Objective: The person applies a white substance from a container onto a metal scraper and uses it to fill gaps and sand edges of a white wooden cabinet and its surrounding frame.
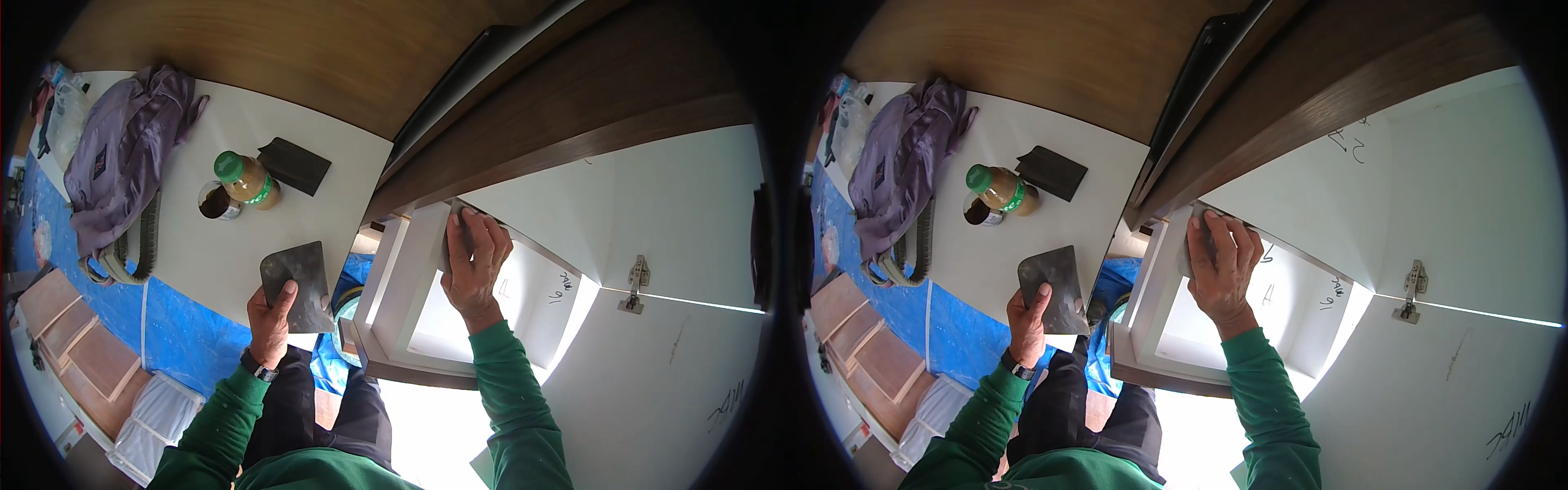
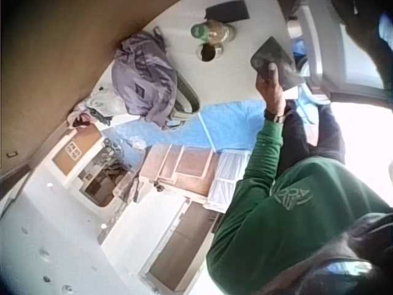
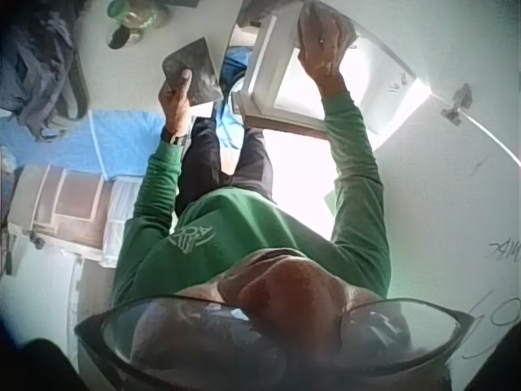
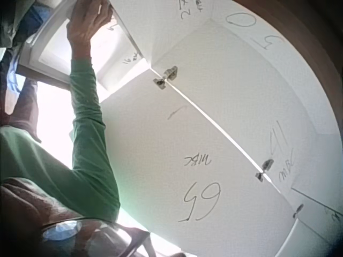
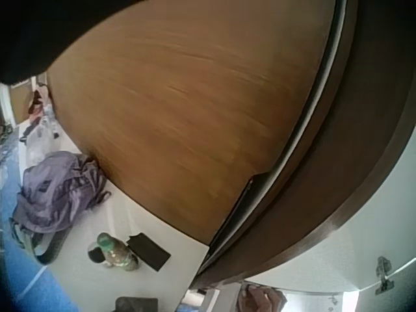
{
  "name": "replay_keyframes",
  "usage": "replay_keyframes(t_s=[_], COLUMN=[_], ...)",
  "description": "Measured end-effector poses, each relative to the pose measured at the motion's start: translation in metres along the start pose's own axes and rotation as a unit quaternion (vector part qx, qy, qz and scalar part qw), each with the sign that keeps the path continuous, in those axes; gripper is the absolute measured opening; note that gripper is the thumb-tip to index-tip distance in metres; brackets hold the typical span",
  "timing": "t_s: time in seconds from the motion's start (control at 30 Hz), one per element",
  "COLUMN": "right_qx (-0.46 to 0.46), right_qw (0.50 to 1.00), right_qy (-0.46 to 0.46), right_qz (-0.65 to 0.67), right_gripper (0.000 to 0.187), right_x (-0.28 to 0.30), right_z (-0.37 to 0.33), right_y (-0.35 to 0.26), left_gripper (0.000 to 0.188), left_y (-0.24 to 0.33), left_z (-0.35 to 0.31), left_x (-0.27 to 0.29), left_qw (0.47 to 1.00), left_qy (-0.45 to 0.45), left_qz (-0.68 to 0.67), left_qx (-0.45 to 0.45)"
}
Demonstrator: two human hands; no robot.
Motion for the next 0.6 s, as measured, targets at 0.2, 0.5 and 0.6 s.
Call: replay_keyframes(t_s=[0.2,0.5,0.6], right_qx=[-0.011,-0.011,-0.018], right_qw=[1.0,1.0,1.0], right_qy=[0.004,-0.013,0.002], right_qz=[-0.006,-0.014,0.007], right_gripper=[0.046,0.048,0.048], right_x=[-0.003,-0.0094,-0.0049], right_z=[-0.0025,-0.0028,-0.0028], right_y=[-0.0007,-0.007,-0.0033], left_gripper=[0.025,0.025,0.025], left_y=[-0.0024,-0.0056,-0.0048], left_z=[-0.0004,0.0001,-0.0008], left_x=[0.0012,0.0037,0.0032], left_qw=[1.0,1.0,1.0], left_qy=[0.0,-0.002,-0.007], left_qz=[-0.009,-0.011,-0.013], left_qx=[-0.003,0.002,0.004])
Point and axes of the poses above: each hand's wrist, its own z-axis towards the middle knuckle, its own x-axis out of the back of the hand, y = z × x, the point moved 8 cm from there along z, towards the middle knuckle, and after that the axes turned 9 degrees about -x, right-handed, at the moved point
